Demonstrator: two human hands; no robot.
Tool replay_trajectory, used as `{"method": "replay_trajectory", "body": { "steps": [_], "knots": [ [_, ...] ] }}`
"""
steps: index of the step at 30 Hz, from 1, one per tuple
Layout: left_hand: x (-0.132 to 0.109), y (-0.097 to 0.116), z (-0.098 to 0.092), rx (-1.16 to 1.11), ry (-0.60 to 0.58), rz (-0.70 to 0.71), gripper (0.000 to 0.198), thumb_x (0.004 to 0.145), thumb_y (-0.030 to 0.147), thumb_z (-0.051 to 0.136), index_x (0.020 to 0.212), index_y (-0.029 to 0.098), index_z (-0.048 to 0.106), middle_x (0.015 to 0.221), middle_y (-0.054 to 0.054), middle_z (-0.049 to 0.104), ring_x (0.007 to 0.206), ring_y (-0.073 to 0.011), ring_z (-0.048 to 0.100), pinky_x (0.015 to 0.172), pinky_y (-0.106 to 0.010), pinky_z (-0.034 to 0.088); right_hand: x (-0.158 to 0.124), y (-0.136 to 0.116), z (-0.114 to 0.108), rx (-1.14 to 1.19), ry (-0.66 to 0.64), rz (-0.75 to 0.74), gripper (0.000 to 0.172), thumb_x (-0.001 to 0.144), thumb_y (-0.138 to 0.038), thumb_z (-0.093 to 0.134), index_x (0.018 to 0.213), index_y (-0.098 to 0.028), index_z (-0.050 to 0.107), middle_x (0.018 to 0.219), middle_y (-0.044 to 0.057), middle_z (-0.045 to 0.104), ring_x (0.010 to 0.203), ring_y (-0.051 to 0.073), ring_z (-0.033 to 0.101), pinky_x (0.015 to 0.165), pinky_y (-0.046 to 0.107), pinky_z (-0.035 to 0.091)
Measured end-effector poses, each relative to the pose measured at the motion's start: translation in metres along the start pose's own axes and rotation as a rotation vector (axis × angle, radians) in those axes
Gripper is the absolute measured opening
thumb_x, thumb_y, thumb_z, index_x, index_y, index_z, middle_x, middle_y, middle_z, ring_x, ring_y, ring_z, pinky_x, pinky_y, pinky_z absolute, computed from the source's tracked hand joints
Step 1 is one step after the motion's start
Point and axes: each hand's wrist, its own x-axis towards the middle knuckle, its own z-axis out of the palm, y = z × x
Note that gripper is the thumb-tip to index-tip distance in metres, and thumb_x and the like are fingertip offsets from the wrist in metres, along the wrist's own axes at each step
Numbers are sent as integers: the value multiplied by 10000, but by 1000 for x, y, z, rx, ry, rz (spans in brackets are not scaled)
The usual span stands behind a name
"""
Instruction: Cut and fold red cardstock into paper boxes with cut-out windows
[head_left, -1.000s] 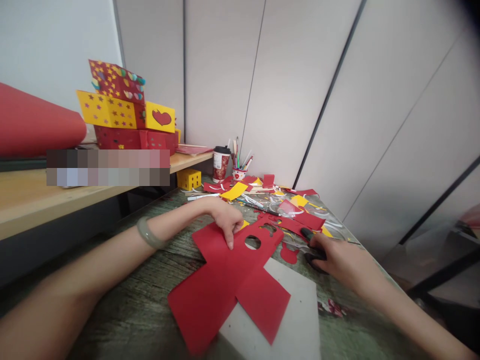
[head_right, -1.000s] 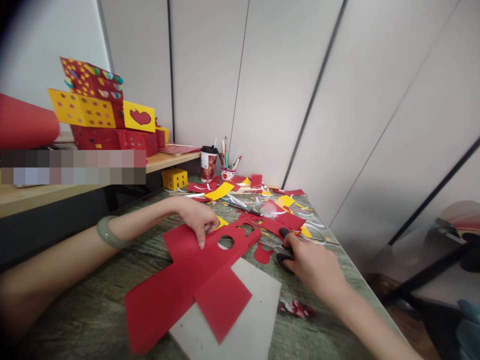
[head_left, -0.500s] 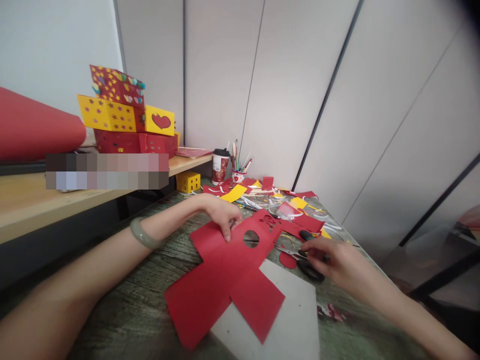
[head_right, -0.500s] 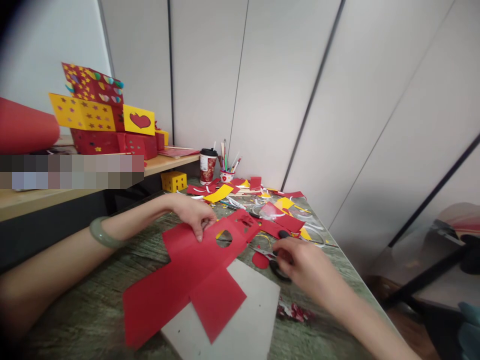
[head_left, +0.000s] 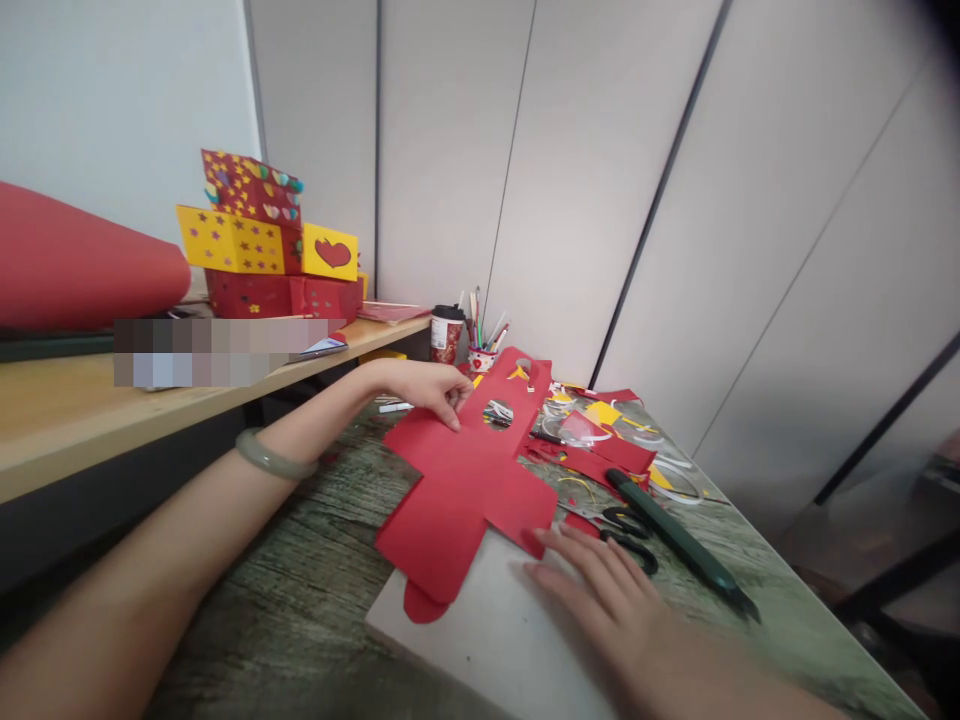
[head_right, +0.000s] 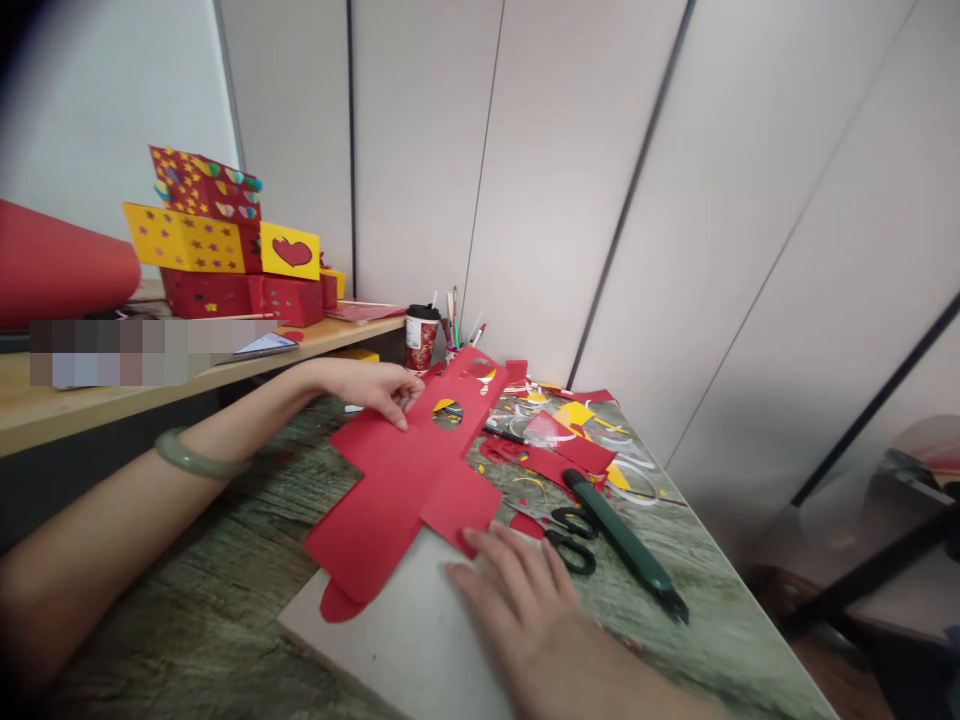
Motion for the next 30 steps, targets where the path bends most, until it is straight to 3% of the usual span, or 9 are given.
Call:
{"method": "replay_trajectory", "body": {
  "steps": [3, 6, 9, 12, 16, 18, 21, 25, 30],
  "knots": [
    [-8, -2, -8, -5, 78, 22, 251, 667, 351, 602, 685, 148, 457, 635, 25, 451, 583, -99, 422, 516, -203, 307, 0, 1, -14, 18, -43, 149, 1027, 423, -371, 745, 1325, -114, 326, 1418, 195, 193, 1262, 427, 170, 965, 611, 200],
    [-14, -1, -14, -12, 132, 48, 233, 681, 338, 588, 664, 152, 448, 612, 30, 426, 578, -93, 408, 521, -204, 303, 1, -5, -25, 53, -89, 244, 920, 574, -408, 663, 1342, -83, 275, 1427, 174, 174, 1282, 326, 210, 1015, 475, 242],
    [-17, 1, -18, -20, 190, 69, 239, 684, 328, 588, 639, 159, 425, 592, 36, 404, 564, -87, 392, 515, -208, 290, 6, -7, -22, 28, -35, 234, 829, 678, -483, 556, 1336, -59, 283, 1421, 167, 195, 1280, 294, 236, 1026, 430, 254],
    [-18, 4, -19, -32, 243, 81, 252, 684, 332, 594, 629, 163, 416, 583, 39, 397, 550, -84, 378, 509, -214, 279, 11, -2, -12, -43, 42, 169, 810, 702, -546, 503, 1325, -64, 314, 1401, 166, 252, 1274, 306, 244, 1027, 460, 243],
    [-17, 5, -18, -62, 281, 90, 269, 685, 374, 597, 643, 157, 441, 581, 39, 409, 545, -79, 376, 511, -218, 280, 11, 5, -9, -67, 21, 144, 865, 685, -631, 465, 1338, -90, 293, 1406, 153, 245, 1279, 323, 222, 1027, 491, 225],
    [-15, 6, -18, -81, 315, 91, 268, 680, 377, 601, 660, 151, 458, 595, 37, 418, 560, -78, 384, 516, -216, 281, 9, 7, -11, -10, 24, 153, 814, 719, -616, 436, 1346, -121, 281, 1420, 128, 226, 1288, 298, 212, 1031, 474, 229],
    [-13, 9, -16, -115, 372, 89, 261, 685, 370, 599, 691, 144, 468, 622, 31, 435, 583, -78, 400, 525, -213, 285, 8, 9, -13, 170, 125, 251, 662, 808, -538, 351, 1320, -120, 324, 1409, 132, 270, 1276, 253, 260, 1033, 439, 246],
    [-9, 15, -12, -157, 405, 84, 249, 697, 356, 586, 712, 141, 463, 626, 30, 441, 591, -77, 408, 531, -212, 288, 14, 16, -13, 437, 319, 311, 452, 843, -448, 359, 1179, -157, 443, 1267, 114, 472, 1161, 209, 435, 971, 366, 363],
    [-6, 14, -8, -175, 288, 49, 223, 671, 324, 611, 729, 129, 519, 636, 21, 492, 587, -82, 431, 534, -208, 297, 13, 36, -31, 532, 519, 354, 327, 796, -430, 463, 1026, -206, 524, 1117, 72, 584, 1035, 225, 535, 872, 360, 439]
  ]
}}
